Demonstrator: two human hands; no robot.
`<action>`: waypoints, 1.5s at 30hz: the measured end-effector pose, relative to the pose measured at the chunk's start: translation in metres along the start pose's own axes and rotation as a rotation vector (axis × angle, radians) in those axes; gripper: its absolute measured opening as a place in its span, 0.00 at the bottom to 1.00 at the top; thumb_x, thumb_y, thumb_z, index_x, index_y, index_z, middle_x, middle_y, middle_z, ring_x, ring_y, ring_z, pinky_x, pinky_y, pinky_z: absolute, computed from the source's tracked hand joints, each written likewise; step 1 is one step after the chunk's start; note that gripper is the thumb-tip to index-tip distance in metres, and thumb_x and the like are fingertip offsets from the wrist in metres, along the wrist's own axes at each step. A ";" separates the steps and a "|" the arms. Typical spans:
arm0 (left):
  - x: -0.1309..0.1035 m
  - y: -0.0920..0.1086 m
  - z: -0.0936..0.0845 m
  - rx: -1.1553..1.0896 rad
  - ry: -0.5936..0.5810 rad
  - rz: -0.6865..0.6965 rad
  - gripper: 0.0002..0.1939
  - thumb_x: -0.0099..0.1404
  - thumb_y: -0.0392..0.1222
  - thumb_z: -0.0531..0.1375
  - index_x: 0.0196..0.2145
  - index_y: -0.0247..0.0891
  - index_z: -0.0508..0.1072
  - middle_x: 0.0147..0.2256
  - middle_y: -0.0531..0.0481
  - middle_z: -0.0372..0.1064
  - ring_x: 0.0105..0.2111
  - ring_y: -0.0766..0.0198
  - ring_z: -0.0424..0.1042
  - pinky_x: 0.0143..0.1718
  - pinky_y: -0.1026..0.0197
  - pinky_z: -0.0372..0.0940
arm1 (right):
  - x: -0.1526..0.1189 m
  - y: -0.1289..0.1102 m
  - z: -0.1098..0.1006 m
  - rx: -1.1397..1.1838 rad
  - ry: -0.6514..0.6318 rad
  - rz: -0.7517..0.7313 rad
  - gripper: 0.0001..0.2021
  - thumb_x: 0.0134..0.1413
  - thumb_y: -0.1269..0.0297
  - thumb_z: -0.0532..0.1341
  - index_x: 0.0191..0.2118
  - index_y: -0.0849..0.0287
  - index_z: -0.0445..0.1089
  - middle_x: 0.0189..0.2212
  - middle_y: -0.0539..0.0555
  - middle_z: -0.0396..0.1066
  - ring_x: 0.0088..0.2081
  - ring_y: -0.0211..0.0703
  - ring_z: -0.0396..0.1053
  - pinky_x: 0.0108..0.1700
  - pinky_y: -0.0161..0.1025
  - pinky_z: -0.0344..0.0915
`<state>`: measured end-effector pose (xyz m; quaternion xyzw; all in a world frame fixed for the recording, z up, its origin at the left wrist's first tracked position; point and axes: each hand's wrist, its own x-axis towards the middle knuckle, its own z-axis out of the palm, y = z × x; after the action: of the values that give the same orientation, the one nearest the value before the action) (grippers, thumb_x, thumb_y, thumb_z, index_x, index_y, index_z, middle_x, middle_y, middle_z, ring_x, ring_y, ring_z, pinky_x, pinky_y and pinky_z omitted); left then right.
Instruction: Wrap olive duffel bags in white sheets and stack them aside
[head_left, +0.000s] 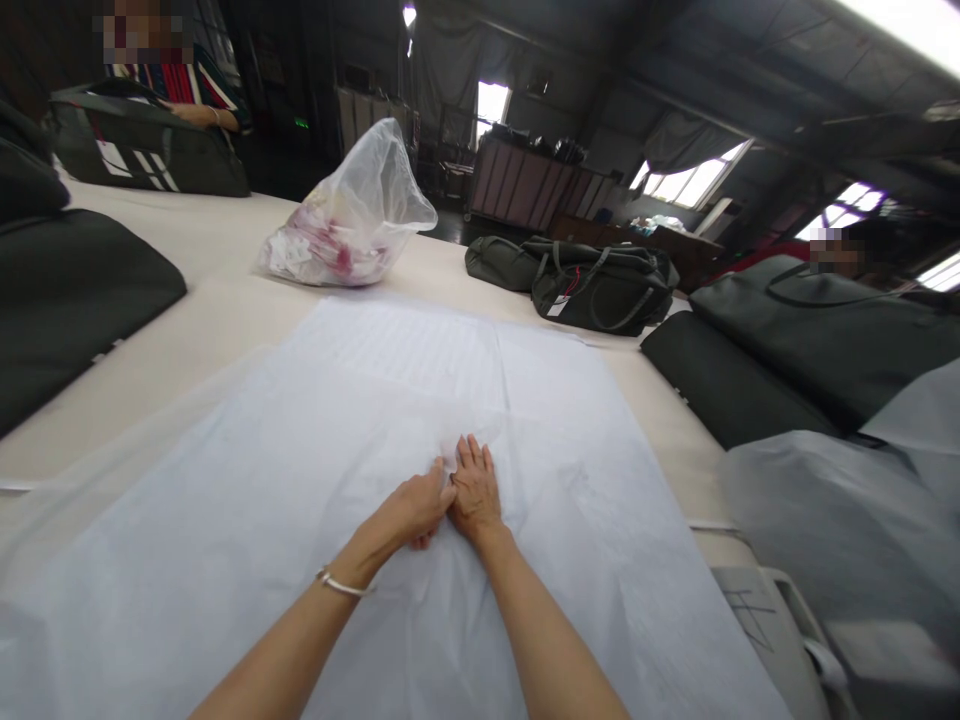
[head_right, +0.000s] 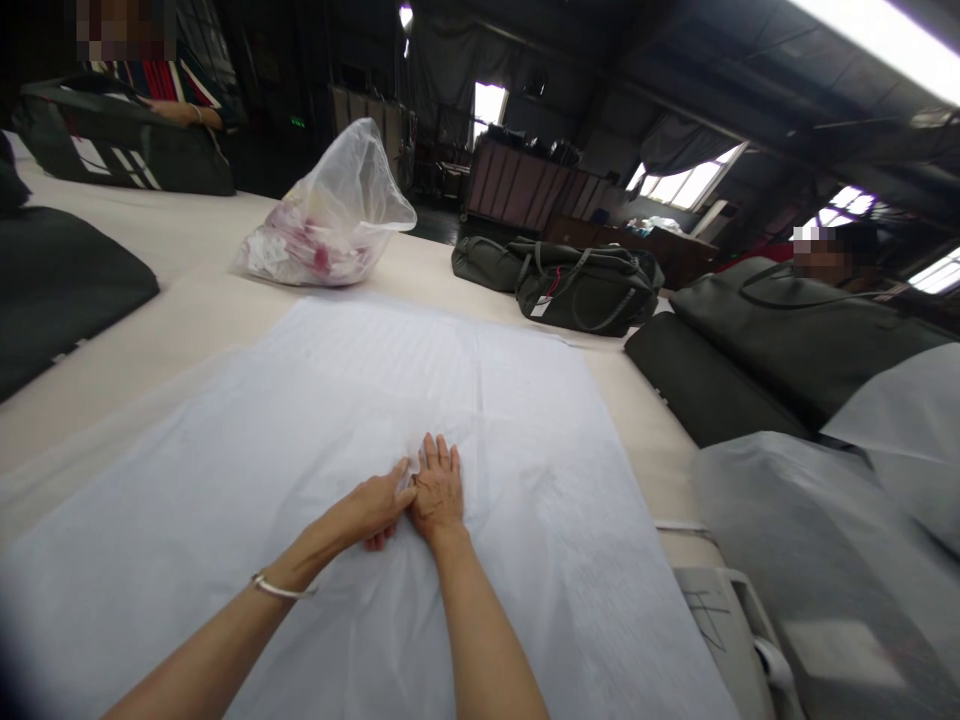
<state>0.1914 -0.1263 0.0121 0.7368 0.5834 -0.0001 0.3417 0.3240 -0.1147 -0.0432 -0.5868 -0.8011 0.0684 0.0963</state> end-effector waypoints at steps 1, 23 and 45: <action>0.002 -0.004 -0.002 -0.004 -0.006 0.016 0.24 0.70 0.43 0.41 0.58 0.33 0.61 0.21 0.50 0.73 0.17 0.60 0.72 0.24 0.62 0.67 | 0.000 0.000 0.000 -0.010 0.002 0.002 0.21 0.63 0.68 0.51 0.60 0.61 0.66 0.66 0.60 0.54 0.69 0.52 0.43 0.68 0.53 0.40; 0.013 -0.046 0.041 0.358 0.579 0.109 0.25 0.71 0.47 0.50 0.64 0.45 0.58 0.66 0.44 0.51 0.67 0.44 0.46 0.63 0.27 0.39 | -0.010 0.000 0.007 0.029 0.033 0.032 0.27 0.61 0.72 0.47 0.64 0.73 0.58 0.65 0.64 0.56 0.70 0.51 0.42 0.70 0.50 0.36; -0.015 -0.031 0.065 0.394 0.667 0.033 0.33 0.65 0.53 0.59 0.65 0.46 0.57 0.67 0.43 0.50 0.67 0.41 0.45 0.63 0.27 0.37 | -0.036 -0.009 -0.021 0.308 0.417 0.028 0.23 0.68 0.66 0.43 0.64 0.64 0.58 0.62 0.60 0.61 0.66 0.44 0.52 0.68 0.54 0.47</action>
<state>0.1856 -0.1690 -0.0472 0.7572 0.6393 0.1329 -0.0148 0.3307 -0.1516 -0.0233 -0.5777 -0.7358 0.0682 0.3467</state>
